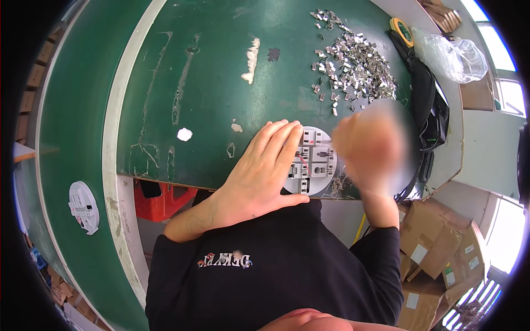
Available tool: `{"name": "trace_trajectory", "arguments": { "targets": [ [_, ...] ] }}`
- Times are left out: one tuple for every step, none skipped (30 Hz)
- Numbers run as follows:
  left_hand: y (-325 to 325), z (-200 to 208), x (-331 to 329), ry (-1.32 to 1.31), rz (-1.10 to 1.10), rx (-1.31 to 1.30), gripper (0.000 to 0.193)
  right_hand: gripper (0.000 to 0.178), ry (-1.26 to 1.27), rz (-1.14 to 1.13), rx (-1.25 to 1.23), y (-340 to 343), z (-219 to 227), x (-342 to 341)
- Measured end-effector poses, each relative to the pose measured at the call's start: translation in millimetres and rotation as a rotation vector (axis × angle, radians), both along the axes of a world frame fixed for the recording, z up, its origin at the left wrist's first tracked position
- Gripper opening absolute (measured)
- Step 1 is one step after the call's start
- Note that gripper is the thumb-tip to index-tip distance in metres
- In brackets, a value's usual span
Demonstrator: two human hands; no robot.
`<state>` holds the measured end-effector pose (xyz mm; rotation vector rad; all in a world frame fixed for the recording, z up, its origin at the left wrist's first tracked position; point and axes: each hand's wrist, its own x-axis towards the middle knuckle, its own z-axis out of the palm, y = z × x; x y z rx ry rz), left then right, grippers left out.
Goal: Assembling small components onto circular circuit boards and securing them with a hand tool.
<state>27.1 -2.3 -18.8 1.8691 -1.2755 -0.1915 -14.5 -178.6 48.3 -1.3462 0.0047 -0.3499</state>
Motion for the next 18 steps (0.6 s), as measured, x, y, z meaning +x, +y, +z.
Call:
{"name": "trace_trajectory", "arguments": {
  "targets": [
    [1, -1, 0, 0.003, 0.0, 0.002, 0.099, 0.033, -0.013, -0.02, -0.016, -8, 10, 6],
    [2, -1, -2, 0.006, -0.003, 0.005, 0.099, 0.022, 0.095, -0.126, -0.301, -8, 23, 12],
    [3, 0, -4, 0.023, -0.003, 0.007, 0.1, 0.013, 0.205, -0.23, -0.587, -10, 32, 16],
    [2, -1, -4, 0.034, -0.002, 0.004, 0.102, 0.013, 0.202, -0.232, -0.59, -21, 27, 23],
    [2, -2, -3, 0.044, 0.0, 0.001, 0.103, 0.005, 0.192, -0.136, -0.876, -36, 16, 28],
    [1, -3, -2, 0.055, 0.004, -0.001, 0.104, 0.015, 0.179, -0.033, -1.161, -47, 8, 31],
    [1, -4, -2, 0.054, 0.005, -0.004, 0.104, 0.015, 0.177, -0.033, -1.164, -53, 1, 31],
    [0, -5, -1, 0.051, 0.001, -0.009, 0.104, 0.017, 0.176, -0.008, -1.22, -58, -5, 30],
    [0, -5, -1, 0.048, -0.002, -0.012, 0.104, 0.019, 0.173, 0.019, -1.273, -61, -12, 29],
    [0, -5, -1, 0.046, -0.004, -0.013, 0.104, 0.021, 0.17, 0.047, -1.325, -64, -16, 28],
    [1, -6, -2, 0.044, -0.008, -0.015, 0.105, 0.022, 0.168, 0.074, -1.377, -65, -19, 29],
    [1, -5, -1, 0.044, -0.006, -0.012, 0.105, 0.022, 0.166, 0.076, -1.374, -65, -19, 30],
    [1, -4, 0, 0.026, -0.004, -0.013, 0.104, 0.022, 0.15, 0.08, -1.405, -66, -20, 31],
    [1, -3, 0, 0.008, -0.003, -0.014, 0.103, 0.023, 0.135, 0.084, -1.436, -66, -21, 31],
    [1, -2, 1, -0.01, -0.003, -0.015, 0.103, 0.023, 0.12, 0.087, -1.466, -67, -21, 31],
    [1, -1, 1, -0.028, -0.004, -0.016, 0.102, 0.023, 0.105, 0.089, -1.497, -67, -21, 31],
    [1, -1, 1, -0.028, -0.002, -0.016, 0.102, 0.023, 0.104, 0.091, -1.496, -67, -20, 30],
    [1, -2, 0, 0.024, 0.004, -0.046, 0.099, 0.023, 0.136, 0.076, -1.427, -65, -18, 28]
  ]
}}
